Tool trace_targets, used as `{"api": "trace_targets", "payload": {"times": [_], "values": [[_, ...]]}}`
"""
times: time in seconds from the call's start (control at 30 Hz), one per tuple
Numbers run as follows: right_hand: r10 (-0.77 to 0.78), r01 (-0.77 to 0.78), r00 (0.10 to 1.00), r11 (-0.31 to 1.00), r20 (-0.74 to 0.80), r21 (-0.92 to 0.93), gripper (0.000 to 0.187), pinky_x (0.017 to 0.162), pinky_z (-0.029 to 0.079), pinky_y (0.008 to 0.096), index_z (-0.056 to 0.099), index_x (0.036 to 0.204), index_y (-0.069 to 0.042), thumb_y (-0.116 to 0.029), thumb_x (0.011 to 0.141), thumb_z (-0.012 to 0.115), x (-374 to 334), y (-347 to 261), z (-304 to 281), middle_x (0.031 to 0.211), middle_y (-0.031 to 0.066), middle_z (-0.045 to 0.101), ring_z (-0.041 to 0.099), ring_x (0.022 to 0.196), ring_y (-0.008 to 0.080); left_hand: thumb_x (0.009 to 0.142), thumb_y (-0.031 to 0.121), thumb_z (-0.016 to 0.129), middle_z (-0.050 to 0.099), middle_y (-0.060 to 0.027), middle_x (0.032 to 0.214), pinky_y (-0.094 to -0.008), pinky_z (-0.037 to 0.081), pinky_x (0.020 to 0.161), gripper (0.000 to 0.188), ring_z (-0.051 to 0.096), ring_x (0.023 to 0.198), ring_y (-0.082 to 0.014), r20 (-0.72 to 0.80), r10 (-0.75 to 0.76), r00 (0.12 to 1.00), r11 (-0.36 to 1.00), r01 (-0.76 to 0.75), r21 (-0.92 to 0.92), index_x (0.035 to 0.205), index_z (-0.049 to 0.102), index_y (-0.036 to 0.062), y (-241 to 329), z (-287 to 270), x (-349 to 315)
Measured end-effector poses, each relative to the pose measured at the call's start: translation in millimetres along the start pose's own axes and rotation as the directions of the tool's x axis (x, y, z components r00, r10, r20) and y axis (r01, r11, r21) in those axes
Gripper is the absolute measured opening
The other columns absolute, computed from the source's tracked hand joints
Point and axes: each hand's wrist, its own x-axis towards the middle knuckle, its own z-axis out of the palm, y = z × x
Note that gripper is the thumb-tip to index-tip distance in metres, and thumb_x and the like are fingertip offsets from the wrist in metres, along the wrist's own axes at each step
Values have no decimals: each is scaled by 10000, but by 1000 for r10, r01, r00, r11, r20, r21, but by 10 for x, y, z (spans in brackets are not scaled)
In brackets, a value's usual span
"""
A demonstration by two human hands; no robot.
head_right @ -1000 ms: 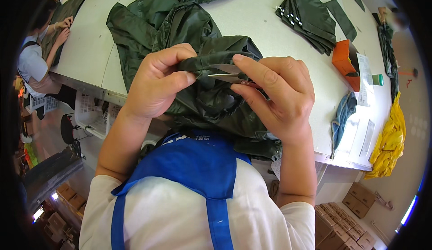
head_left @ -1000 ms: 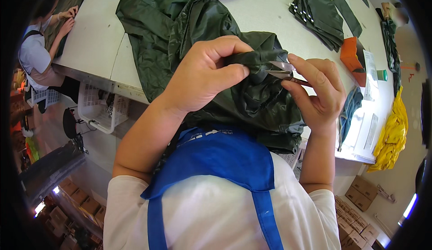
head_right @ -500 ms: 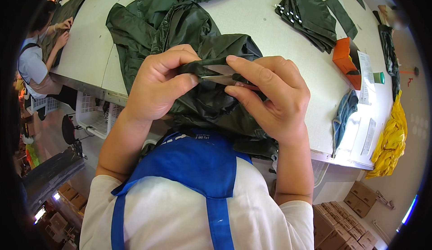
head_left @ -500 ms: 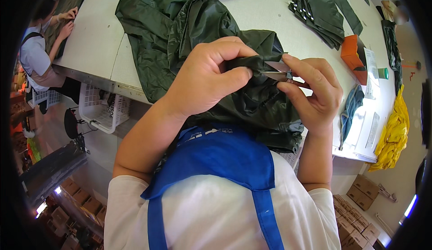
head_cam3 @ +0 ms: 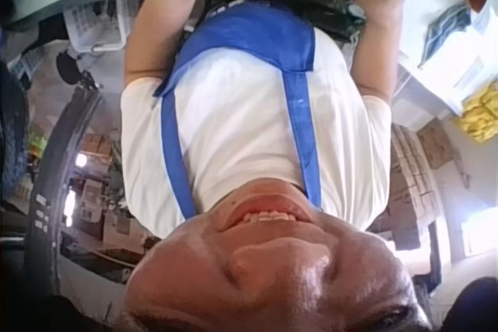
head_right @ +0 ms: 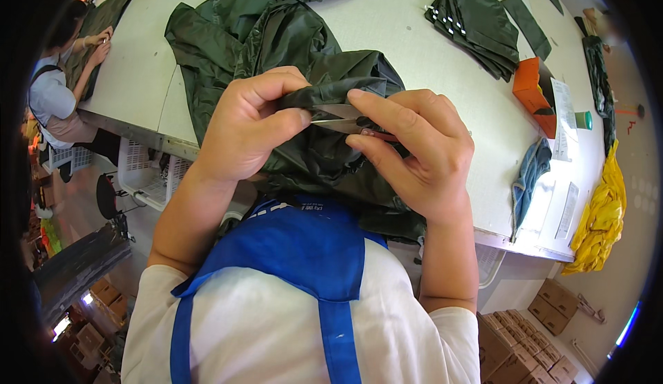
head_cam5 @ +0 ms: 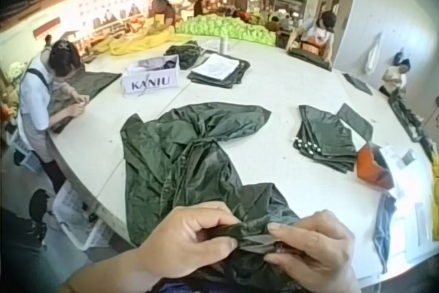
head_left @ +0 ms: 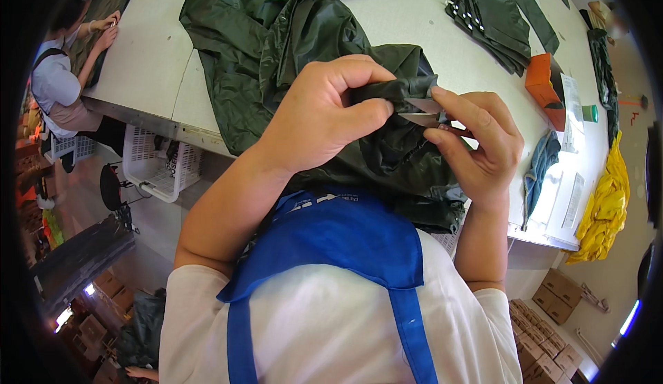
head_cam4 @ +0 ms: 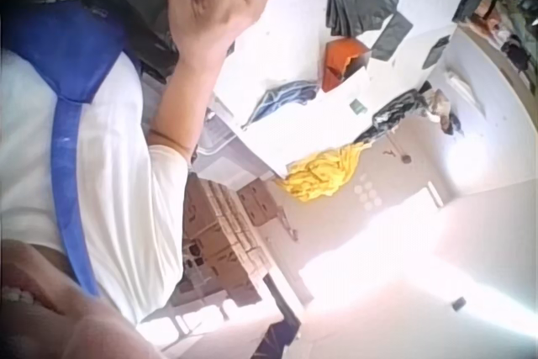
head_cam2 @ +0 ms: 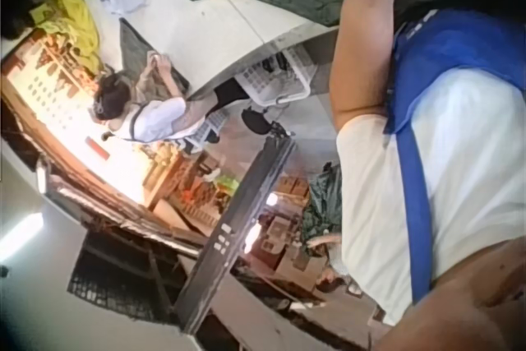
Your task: The person trims excess threads and loose edges from a large green fabric item using small scissors. They repeatedly unfold, smooth, and reposition the fabric on a white table while cutting small sections. The person also places trimmed pieces into a white basket below the table.
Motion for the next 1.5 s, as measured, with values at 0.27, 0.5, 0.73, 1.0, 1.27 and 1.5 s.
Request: {"api": "trace_targets", "payload": {"times": [0.27,0.5,0.73,1.0,1.27,1.5], "values": [[67,-69,997,993,25,97,379,561,448,249,704,1013,-41,-43,642,780,-2,2,-3,761,60,615,568,647,145,771,-59,581,540,-44,880,-230,395,742,165,496,810,-107,26,29,999,988,-33,151,924,640,-55,20,-5,-8],[116,-130,990,971,84,200,363,572,461,241,703,1017,-36,-32,661,775,0,36,-4,772,64,615,584,656,134,765,-58,580,537,-41,870,-227,383,727,160,485,802,-105,51,27,998,993,-32,112,914,639,-51,19,2,-12],[54,-61,997,990,56,129,297,570,430,229,698,969,-12,-73,688,772,-45,107,36,777,52,606,546,649,108,771,-58,576,530,-38,870,-227,377,729,140,479,802,-102,35,-11,999,998,8,69,897,635,-48,1,-3,-22],[465,-477,857,548,224,688,615,721,421,223,536,1204,11,-193,687,800,-332,458,261,1108,60,572,518,781,86,775,-38,619,531,-45,879,-234,400,728,139,510,818,-113,144,132,981,977,-154,150,912,644,-26,-112,-60,-15],[375,-415,908,735,-188,-537,321,824,476,301,597,1102,-45,-42,783,562,-408,2505,-2393,991,66,617,597,912,176,817,447,621,179,-234,1496,-512,346,1017,597,336,1289,-444,-563,-65,824,193,564,803,1362,454,269,-1299,-1410,-24],[299,-350,784,937,-544,11,280,870,432,275,576,1169,-55,-117,911,486,523,2309,-2521,1115,54,592,562,1010,144,687,159,635,494,-222,1150,-408,462,875,459,525,1017,-376,-171,122,978,408,107,907,1081,547,-59,-1543,-374,-66]]}}
